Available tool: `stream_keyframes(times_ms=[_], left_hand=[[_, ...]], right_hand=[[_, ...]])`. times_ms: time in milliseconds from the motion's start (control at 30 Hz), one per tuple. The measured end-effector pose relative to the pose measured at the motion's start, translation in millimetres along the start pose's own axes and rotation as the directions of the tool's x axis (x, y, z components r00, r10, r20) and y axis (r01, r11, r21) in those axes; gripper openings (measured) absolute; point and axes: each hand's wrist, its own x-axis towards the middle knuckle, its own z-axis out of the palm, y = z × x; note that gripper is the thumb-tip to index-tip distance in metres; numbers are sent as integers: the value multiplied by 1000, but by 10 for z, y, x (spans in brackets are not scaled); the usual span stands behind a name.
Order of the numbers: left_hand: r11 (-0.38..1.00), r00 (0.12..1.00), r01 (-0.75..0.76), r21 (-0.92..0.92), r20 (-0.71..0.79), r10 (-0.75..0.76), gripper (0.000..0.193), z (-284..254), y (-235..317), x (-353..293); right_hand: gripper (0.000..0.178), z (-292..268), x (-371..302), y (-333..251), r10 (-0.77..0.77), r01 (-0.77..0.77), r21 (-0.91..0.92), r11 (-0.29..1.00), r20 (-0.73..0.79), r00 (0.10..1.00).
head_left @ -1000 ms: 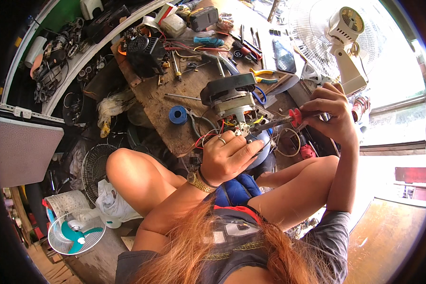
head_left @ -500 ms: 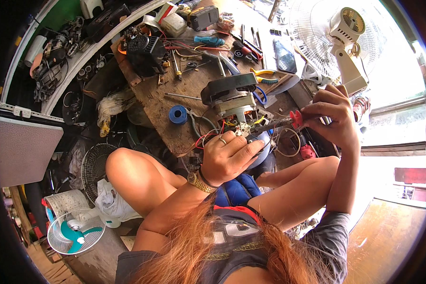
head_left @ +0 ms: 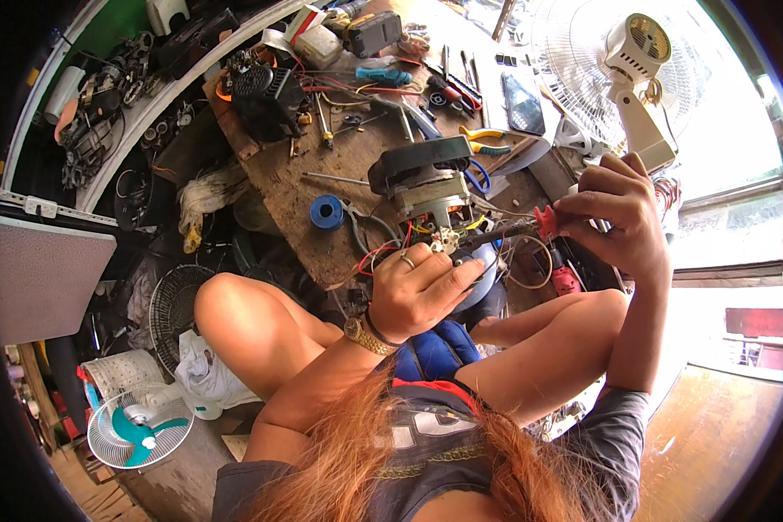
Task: The person solders and strips wires on a motor assembly using a soldering iron and wire strippers, while also handling a screwdriver to manipulate the internal components.
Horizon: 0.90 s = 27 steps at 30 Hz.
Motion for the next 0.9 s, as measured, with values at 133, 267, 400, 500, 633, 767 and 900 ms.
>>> stream_keyframes(times_ms=[133,267,400,500,633,767,900], left_hand=[[1000,1000,-3,-1,-16,3,32,0,-5,8],[1000,1000,-13,8,-17,13,34,-3,-2,19],[1000,999,-10,-1,-30,10,35,15,-5,4],[1000,999,-12,-2,-33,12,36,20,-12,-7],[1000,999,-15,-12,-37,14,36,16,-13,-1],[1000,999,-15,1,-32,15,36,13,-21,-14],[1000,999,-16,-8,-31,16,34,4,-18,0]], right_hand=[[26,-81,138,1,-65,66,-25,997,43,997],[22,-160,270,18,-84,85,-1,996,125,989],[19,-237,385,12,-105,108,-4,994,205,973],[17,-246,440,30,-143,143,12,990,211,967],[15,-292,534,-1,-184,196,-30,980,240,953],[12,-333,624,-47,-191,208,-34,977,274,943],[9,-339,665,-54,-197,214,-26,977,291,936]])
